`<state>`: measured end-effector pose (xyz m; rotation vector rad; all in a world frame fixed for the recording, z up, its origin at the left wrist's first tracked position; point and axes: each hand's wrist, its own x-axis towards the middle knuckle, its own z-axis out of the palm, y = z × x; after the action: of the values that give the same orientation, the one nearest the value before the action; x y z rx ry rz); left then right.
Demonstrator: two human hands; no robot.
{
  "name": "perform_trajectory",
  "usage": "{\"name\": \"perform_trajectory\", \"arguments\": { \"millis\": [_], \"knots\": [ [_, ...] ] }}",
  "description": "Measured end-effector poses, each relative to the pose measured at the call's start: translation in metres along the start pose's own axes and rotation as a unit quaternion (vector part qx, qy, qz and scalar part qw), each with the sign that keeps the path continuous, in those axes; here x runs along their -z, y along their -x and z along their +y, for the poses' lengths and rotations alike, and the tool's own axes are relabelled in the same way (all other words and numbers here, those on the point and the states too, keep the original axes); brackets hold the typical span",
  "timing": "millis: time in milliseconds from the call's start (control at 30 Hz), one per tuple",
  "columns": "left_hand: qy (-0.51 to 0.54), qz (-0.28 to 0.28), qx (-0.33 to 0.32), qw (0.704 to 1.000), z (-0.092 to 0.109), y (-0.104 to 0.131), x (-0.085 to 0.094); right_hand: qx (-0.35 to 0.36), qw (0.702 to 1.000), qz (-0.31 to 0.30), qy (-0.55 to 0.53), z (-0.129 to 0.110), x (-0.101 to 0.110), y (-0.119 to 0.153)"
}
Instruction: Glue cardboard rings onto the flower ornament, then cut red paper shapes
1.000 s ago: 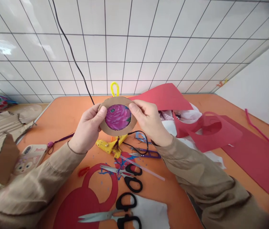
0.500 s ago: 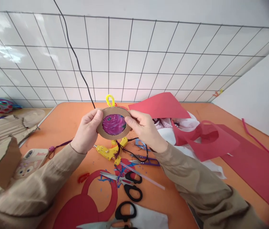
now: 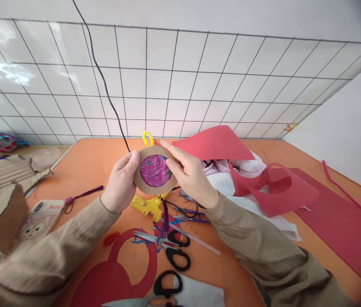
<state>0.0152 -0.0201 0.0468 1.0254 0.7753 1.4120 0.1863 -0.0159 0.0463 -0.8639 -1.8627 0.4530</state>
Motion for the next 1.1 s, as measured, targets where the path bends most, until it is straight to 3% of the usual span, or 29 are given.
{"name": "perform_trajectory", "arguments": {
  "millis": [200,500,600,867,1100],
  "knots": [
    [-0.024,0.055,-0.041,0.997,-0.014,0.004,0.002,-0.046,0.998,0.012,-0.027,0.002,-0.009,0.004],
    [-0.026,0.059,-0.043,0.997,-0.013,-0.003,0.003,-0.094,0.993,-0.002,-0.068,0.0,-0.002,0.0],
    [-0.025,0.052,-0.04,0.998,-0.011,-0.002,0.002,-0.103,0.992,-0.011,-0.066,0.0,-0.001,-0.001],
    [-0.016,-0.011,-0.02,1.0,-0.004,0.0,0.002,-0.019,0.996,0.088,0.003,0.001,-0.003,0.003],
    [-0.036,-0.035,-0.031,0.998,-0.001,-0.001,0.004,-0.057,0.995,0.044,-0.062,0.003,0.009,0.0]
  ]
}}
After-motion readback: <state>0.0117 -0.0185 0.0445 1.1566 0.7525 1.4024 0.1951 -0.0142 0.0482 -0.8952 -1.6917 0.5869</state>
